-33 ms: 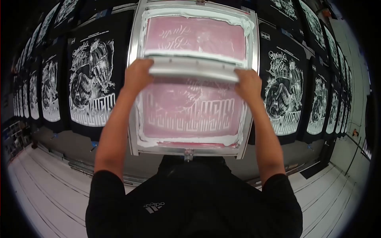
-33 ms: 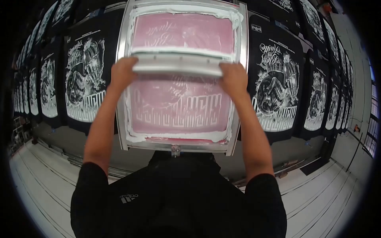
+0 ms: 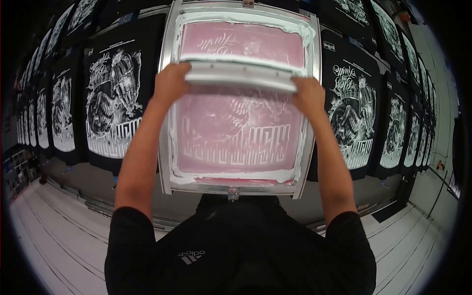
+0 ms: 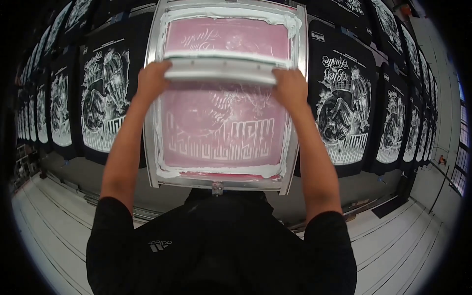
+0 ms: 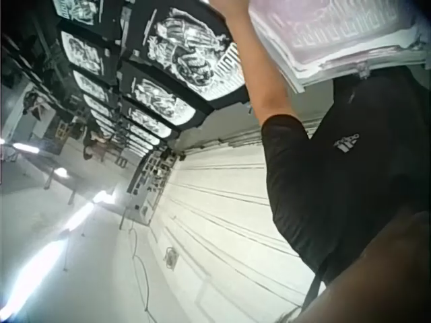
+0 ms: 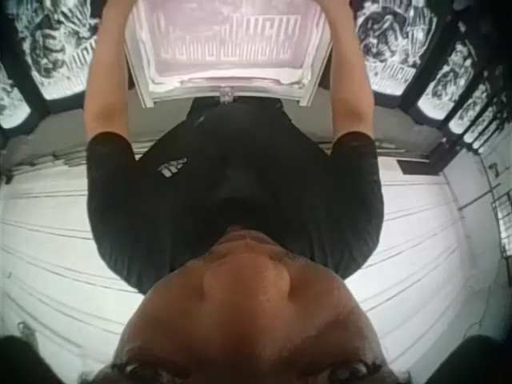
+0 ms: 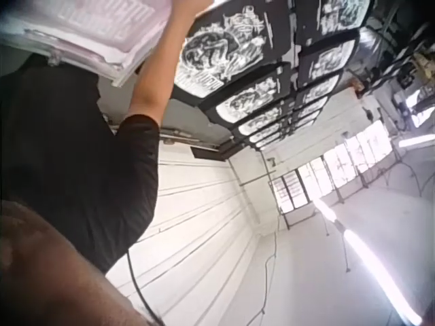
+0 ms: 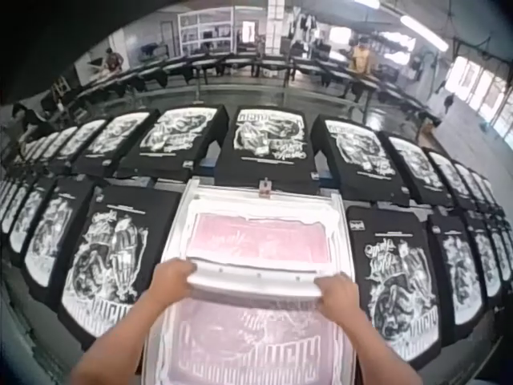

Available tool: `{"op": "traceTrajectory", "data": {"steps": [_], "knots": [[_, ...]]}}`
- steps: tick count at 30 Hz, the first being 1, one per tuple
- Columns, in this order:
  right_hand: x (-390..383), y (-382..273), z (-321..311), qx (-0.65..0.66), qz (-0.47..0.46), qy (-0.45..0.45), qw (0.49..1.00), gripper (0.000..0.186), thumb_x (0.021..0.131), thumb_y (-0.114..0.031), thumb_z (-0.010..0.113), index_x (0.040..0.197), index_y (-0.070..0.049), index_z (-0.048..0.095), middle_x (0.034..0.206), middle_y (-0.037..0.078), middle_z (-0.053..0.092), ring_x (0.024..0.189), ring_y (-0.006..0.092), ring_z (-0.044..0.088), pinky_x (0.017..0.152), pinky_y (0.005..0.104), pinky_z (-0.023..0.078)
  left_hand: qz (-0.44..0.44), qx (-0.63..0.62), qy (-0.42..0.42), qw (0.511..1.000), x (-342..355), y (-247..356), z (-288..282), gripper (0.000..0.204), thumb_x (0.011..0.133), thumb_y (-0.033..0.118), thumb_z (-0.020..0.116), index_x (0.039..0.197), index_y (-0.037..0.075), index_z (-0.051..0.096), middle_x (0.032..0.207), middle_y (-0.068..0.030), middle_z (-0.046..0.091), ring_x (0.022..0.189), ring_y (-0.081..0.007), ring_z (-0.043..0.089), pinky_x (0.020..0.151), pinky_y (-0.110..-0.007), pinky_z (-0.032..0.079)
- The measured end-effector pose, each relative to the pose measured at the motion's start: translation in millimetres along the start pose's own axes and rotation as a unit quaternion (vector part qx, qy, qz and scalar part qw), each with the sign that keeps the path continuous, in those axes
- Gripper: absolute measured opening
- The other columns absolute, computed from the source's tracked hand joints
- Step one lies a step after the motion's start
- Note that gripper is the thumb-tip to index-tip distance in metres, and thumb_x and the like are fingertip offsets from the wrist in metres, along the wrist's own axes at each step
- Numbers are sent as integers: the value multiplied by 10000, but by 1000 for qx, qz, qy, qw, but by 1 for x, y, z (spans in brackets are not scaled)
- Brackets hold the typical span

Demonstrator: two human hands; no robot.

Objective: The recorder is screen printing white ink onto black t-shirts using a manual screen frame and squeegee.

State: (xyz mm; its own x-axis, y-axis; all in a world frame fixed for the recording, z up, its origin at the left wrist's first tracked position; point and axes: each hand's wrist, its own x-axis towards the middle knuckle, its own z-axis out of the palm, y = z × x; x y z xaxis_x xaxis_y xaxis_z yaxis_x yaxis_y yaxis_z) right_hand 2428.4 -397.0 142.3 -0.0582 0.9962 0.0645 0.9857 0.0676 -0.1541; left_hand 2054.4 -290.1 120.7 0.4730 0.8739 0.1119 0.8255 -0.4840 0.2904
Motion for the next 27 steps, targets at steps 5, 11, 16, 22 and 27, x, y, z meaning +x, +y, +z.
{"op": "traceTrajectory", "data": {"steps": [5, 11, 16, 22, 27], "knots": [[127, 48, -1, -48, 9, -42, 998, 383, 688, -195, 649, 1066, -157, 699, 972, 134, 712, 963, 332, 665, 811, 449, 532, -15, 61, -9, 998, 129, -35, -2, 353, 716, 228, 717, 1066, 178, 710, 877, -179, 687, 853, -370, 672, 772, -456, 540], [214, 65, -36, -16, -25, -99, 995, 423, 676, -143, 606, 1084, -80, 702, 1008, 206, 691, 988, 374, 649, 874, 418, 523, -46, 39, -97, 993, 181, -42, -50, 411, 728, 277, 760, 1116, 160, 689, 986, -139, 693, 937, -367, 655, 819, -445, 521], [248, 74, -58, 61, -53, -110, 991, 493, 607, -148, 667, 1087, -42, 705, 922, 220, 708, 872, 359, 688, 826, 374, 531, 32, 6, 229, 973, 89, -2, -79, 531, 827, 318, 736, 1296, 125, 578, 1292, -177, 574, 1232, -379, 504, 966, -455, 450], [279, 92, -29, 11, -68, -220, 973, 464, 581, -146, 686, 1029, -28, 700, 958, 196, 702, 923, 353, 670, 839, 381, 528, -94, -334, -550, 760, -214, 106, -29, 425, 954, 417, 546, 949, 10, 670, 873, -182, 687, 826, -322, 664, 750, -439, 502], [294, 28, -27, 9, -110, -234, 966, 510, 633, -138, 653, 1136, -65, 685, 1119, 187, 680, 1053, 337, 644, 903, 393, 514, -295, -578, -381, 658, -372, 166, 72, 412, 918, 397, 668, 795, 4, 660, 654, -38, 618, 634, -117, 565, 590, -304, 446]]}}
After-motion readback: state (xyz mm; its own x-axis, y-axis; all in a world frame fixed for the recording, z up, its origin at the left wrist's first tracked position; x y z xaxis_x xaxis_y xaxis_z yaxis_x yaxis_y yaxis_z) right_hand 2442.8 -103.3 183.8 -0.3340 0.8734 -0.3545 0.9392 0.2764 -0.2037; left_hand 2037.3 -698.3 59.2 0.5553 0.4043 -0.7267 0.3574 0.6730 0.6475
